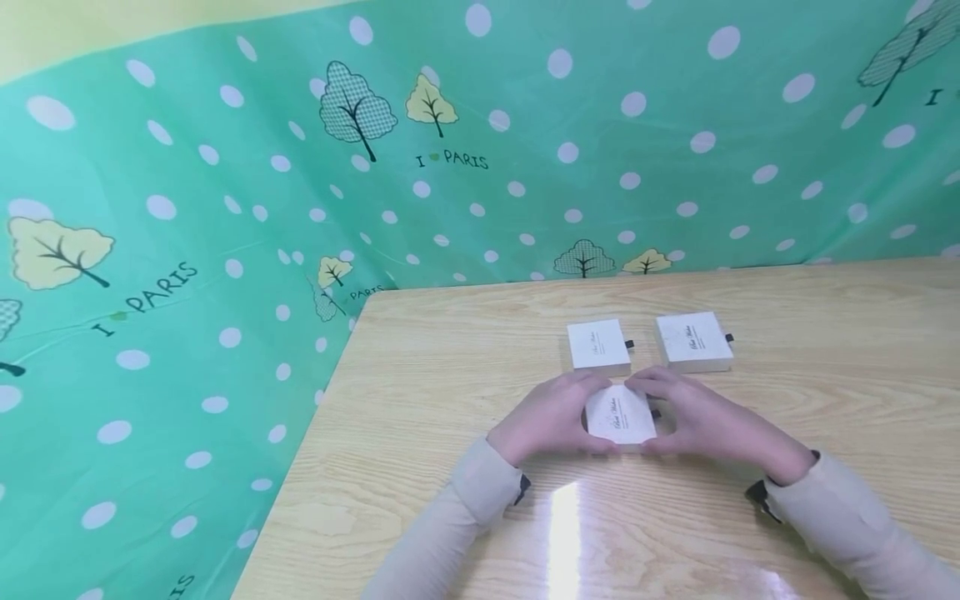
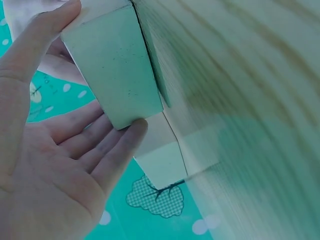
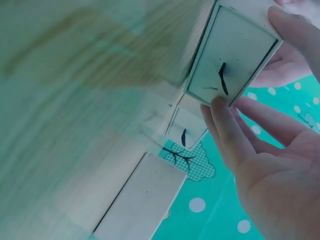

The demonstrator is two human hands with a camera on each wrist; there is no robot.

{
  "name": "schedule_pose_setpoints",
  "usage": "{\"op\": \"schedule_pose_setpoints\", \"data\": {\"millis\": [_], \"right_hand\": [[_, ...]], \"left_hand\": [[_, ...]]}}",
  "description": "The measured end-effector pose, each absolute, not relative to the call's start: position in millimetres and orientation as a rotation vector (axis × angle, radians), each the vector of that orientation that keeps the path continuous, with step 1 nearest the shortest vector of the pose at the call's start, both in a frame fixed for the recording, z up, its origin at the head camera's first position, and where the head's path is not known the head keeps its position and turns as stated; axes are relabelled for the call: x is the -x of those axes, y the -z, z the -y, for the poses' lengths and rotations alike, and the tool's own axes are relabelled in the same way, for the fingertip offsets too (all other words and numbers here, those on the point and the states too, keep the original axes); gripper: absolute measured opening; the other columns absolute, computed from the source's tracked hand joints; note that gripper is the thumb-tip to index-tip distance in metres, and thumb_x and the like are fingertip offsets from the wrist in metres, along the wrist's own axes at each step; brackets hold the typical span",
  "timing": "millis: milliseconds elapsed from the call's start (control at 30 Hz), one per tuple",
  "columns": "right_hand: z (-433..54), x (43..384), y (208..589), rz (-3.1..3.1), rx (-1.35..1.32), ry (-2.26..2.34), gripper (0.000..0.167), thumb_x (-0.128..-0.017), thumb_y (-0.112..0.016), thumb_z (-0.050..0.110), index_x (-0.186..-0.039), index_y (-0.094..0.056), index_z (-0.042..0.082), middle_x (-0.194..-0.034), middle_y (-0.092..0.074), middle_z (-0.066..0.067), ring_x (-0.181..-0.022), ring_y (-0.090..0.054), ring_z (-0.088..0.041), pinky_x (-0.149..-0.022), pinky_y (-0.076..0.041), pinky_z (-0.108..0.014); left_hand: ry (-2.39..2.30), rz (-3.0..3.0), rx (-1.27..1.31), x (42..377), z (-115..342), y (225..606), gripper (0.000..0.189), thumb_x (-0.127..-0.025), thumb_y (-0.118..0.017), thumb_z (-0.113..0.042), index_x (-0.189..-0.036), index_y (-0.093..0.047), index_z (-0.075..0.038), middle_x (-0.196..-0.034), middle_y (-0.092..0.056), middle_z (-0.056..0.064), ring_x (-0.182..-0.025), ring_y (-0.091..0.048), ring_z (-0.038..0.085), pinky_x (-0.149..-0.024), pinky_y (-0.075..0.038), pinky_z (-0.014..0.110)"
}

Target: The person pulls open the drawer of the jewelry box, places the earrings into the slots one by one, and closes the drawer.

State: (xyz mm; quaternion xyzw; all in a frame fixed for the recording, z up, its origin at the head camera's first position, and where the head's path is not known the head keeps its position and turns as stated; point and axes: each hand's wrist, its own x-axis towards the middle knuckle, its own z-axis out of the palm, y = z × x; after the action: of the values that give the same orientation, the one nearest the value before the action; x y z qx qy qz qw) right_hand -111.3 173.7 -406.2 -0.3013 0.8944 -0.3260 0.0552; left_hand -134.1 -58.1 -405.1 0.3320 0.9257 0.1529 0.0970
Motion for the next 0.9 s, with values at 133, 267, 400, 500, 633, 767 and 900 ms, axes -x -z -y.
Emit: {"op": "schedule_pose_setpoints", "data": {"millis": [133,267,400,500,633,767,900], "right_hand": [[-173.6,110.2,404.3,-2.722,0.921,0.979,0.076,-0.070,-0.090,0.023,-0.133,-0.058,-0.005,-0.134,-0.055,-0.022,-0.120,-0.056,-0.040,-0.098,-0.050,-0.055],[-172.0,109.8,402.3,-2.733,0.934,0.971,0.077,-0.070,-0.089,0.024,-0.134,-0.057,-0.005,-0.135,-0.054,-0.022,-0.120,-0.056,-0.041,-0.096,-0.051,-0.055],[-167.8,109.3,398.6,-2.746,0.926,0.976,0.075,-0.071,-0.089,0.021,-0.134,-0.057,-0.003,-0.136,-0.054,-0.020,-0.120,-0.057,-0.038,-0.095,-0.053,-0.052],[-163.1,110.1,395.2,-2.749,0.943,0.989,0.073,-0.071,-0.089,0.019,-0.134,-0.058,-0.002,-0.135,-0.055,-0.019,-0.119,-0.058,-0.036,-0.095,-0.053,-0.051],[-156.4,112.3,390.7,-2.743,0.957,1.015,0.073,-0.070,-0.089,0.015,-0.135,-0.058,0.000,-0.133,-0.056,-0.015,-0.118,-0.058,-0.032,-0.096,-0.054,-0.048],[-150.2,114.8,386.4,-2.739,0.932,1.037,0.071,-0.072,-0.088,0.014,-0.135,-0.058,0.002,-0.133,-0.056,-0.013,-0.119,-0.057,-0.030,-0.097,-0.053,-0.048],[-144.2,118.2,382.7,-2.737,0.922,1.043,0.070,-0.073,-0.087,0.014,-0.135,-0.057,0.001,-0.136,-0.054,-0.014,-0.121,-0.056,-0.031,-0.099,-0.051,-0.049]], "left_hand": [[-0.453,-2.751,-1.000,133.5,59.6,404.6,0.089,-0.072,-0.084,-0.055,-0.144,-0.049,-0.016,-0.146,-0.052,0.001,-0.133,-0.050,0.015,-0.106,-0.046,0.030],[-0.476,-2.751,-1.018,132.7,63.4,402.7,0.090,-0.073,-0.083,-0.055,-0.147,-0.046,-0.020,-0.147,-0.051,-0.001,-0.132,-0.051,0.013,-0.106,-0.047,0.031],[-0.539,-2.740,-1.033,132.6,69.1,398.6,0.090,-0.073,-0.085,-0.050,-0.150,-0.043,-0.027,-0.142,-0.054,-0.006,-0.122,-0.054,0.008,-0.100,-0.049,0.029],[-0.550,-2.739,-1.032,132.7,73.1,393.8,0.087,-0.073,-0.086,-0.047,-0.147,-0.046,-0.026,-0.134,-0.058,-0.007,-0.112,-0.055,0.006,-0.093,-0.051,0.026],[-0.520,-2.751,-1.011,134.0,78.1,387.1,0.082,-0.073,-0.086,-0.047,-0.143,-0.052,-0.020,-0.130,-0.060,-0.005,-0.106,-0.056,0.006,-0.089,-0.052,0.025],[-0.497,-2.769,-0.989,136.4,82.8,380.3,0.080,-0.073,-0.086,-0.046,-0.140,-0.054,-0.016,-0.130,-0.060,-0.003,-0.106,-0.057,0.008,-0.089,-0.052,0.026],[-0.484,-2.788,-0.966,138.7,88.5,374.0,0.083,-0.073,-0.086,-0.044,-0.141,-0.053,-0.012,-0.136,-0.058,0.001,-0.114,-0.058,0.013,-0.096,-0.052,0.028]]}}
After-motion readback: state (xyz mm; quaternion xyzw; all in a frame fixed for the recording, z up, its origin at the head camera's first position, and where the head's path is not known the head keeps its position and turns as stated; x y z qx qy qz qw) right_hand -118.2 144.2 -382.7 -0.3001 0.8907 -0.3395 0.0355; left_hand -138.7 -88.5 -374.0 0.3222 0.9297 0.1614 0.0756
